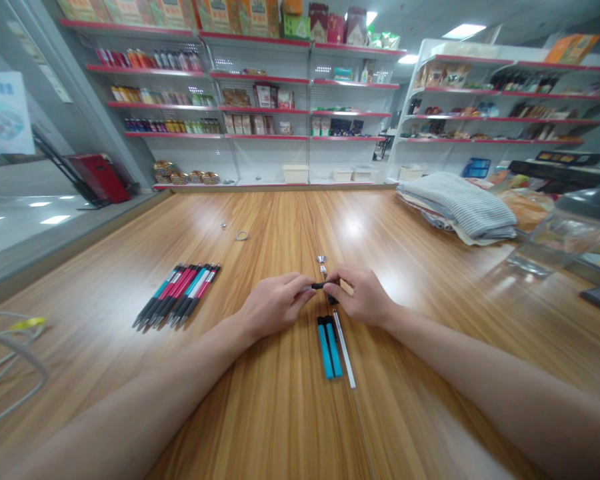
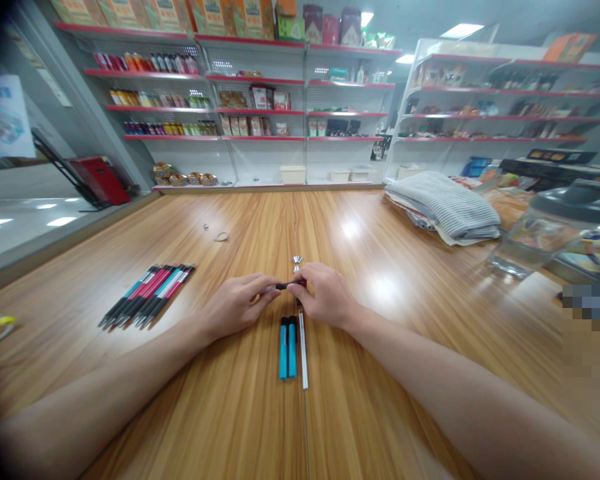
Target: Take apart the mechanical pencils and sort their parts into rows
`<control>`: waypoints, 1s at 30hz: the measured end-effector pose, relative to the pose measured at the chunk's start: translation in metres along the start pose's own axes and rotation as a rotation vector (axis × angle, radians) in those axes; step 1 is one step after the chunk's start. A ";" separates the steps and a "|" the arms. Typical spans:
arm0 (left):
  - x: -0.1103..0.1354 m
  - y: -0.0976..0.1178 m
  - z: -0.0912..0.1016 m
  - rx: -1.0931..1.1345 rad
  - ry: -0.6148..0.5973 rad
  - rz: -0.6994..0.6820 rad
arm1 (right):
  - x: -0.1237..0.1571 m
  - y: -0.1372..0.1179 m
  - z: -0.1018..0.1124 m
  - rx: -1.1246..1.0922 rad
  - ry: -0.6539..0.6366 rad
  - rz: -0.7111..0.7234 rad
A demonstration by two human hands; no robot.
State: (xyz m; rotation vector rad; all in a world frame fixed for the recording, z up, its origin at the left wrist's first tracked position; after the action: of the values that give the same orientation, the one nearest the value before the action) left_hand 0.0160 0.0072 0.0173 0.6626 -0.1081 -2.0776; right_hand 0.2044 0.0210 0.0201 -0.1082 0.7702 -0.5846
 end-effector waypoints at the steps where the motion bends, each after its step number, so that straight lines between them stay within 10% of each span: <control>1: 0.000 0.000 0.000 0.002 0.008 -0.003 | 0.000 0.000 0.000 -0.011 0.011 0.002; 30: -0.001 0.000 0.004 0.012 0.056 0.014 | 0.000 0.001 0.004 -0.089 0.150 -0.030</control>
State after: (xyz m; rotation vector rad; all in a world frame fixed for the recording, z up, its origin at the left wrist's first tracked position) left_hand 0.0140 0.0076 0.0213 0.7249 -0.0939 -2.0445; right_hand 0.2078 0.0215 0.0229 -0.1593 0.9421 -0.5919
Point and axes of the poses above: each hand's wrist, its own x-axis away from the middle knuckle, its own z-axis out of the back of the hand, y = z × x, the point moved 3 cm from there along -x, towards the middle knuckle, and after that the axes turned 12 degrees about z, right-handed, at the moved point
